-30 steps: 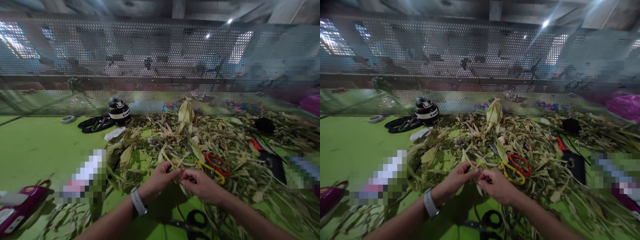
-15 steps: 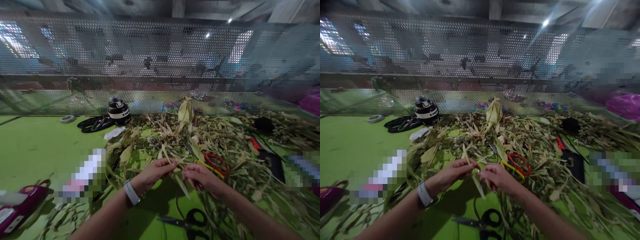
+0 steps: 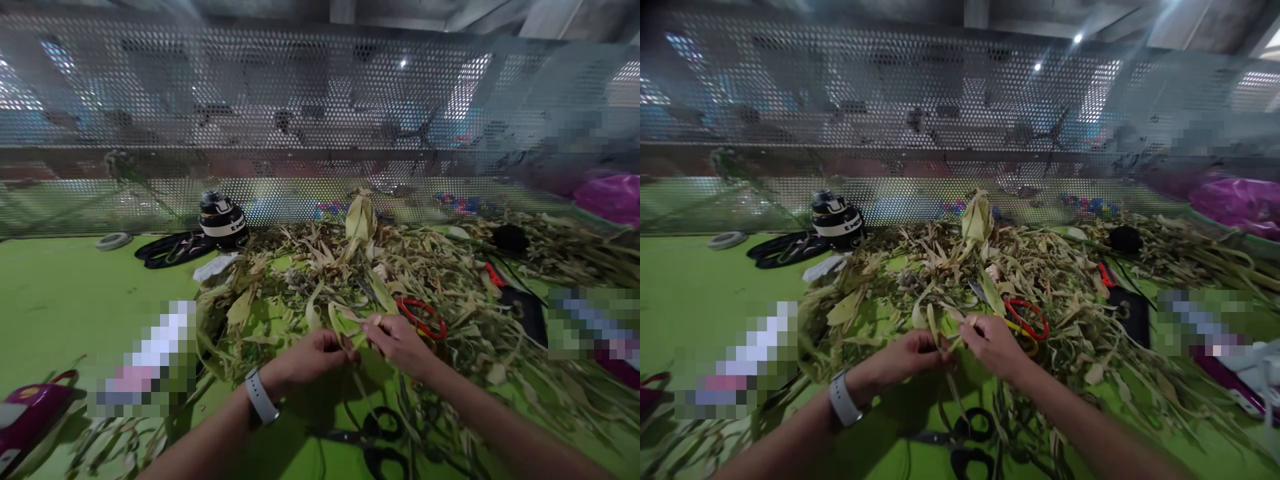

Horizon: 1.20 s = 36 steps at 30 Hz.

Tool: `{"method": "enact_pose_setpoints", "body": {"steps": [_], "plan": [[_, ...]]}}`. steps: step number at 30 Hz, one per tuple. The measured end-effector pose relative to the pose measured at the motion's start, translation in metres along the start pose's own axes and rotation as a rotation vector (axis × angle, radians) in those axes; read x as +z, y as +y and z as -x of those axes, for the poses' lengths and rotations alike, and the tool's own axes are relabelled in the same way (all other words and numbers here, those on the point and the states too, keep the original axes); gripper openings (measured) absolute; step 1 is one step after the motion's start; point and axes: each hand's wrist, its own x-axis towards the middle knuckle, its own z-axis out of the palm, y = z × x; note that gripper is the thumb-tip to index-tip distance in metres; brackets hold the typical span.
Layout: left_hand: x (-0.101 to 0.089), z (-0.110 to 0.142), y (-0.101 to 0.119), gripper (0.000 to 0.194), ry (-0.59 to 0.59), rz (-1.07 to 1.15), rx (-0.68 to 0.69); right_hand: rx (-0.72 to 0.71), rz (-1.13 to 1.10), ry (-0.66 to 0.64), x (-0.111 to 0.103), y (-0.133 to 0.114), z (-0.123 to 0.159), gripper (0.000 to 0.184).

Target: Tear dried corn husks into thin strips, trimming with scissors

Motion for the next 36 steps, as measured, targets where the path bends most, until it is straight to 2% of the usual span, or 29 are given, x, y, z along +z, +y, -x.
{"method": "enact_pose_setpoints", "body": {"steps": [2, 5, 7, 13, 22, 25, 28, 30, 32, 36], "plan": [[0.005, 0.002, -0.001, 0.027, -0.053, -0.047, -0.018, -0.063, 0.021, -0.033, -0.001, -0.004, 0.000, 0.023], [0.011, 0.005, -0.001, 0.027, -0.093, -0.115, 0.015, -0.090, -0.097, -0.105, 0.004, -0.006, 0.000, 0.026], [0.012, 0.005, -0.001, 0.028, -0.087, -0.120, 0.035, -0.078, -0.192, -0.107, 0.009, -0.005, 0.001, 0.025], [0.012, 0.001, -0.004, 0.040, -0.013, -0.070, -0.023, -0.095, -0.351, -0.004, 0.015, 0.005, 0.000, 0.024], [0.012, 0.002, -0.005, 0.042, -0.073, -0.072, -0.075, -0.070, -0.384, 0.132, 0.017, -0.002, 0.001, 0.020], [0.014, 0.002, -0.005, 0.041, -0.031, 0.012, -0.111, -0.032, -0.331, 0.070, 0.007, -0.006, -0.002, 0.027], [0.014, 0.000, -0.005, 0.041, 0.034, 0.111, -0.137, 0.030, -0.117, -0.047, -0.005, -0.006, -0.004, 0.038], [0.012, -0.002, -0.005, 0.039, 0.092, 0.124, -0.101, 0.055, 0.028, -0.156, -0.010, -0.004, -0.004, 0.042], [0.010, -0.004, -0.005, 0.037, 0.128, 0.105, -0.057, 0.052, 0.072, -0.246, -0.012, -0.002, -0.004, 0.042], [0.008, -0.006, -0.006, 0.038, 0.128, 0.061, -0.029, 0.008, 0.024, -0.212, -0.008, 0.001, -0.003, 0.037]]}}
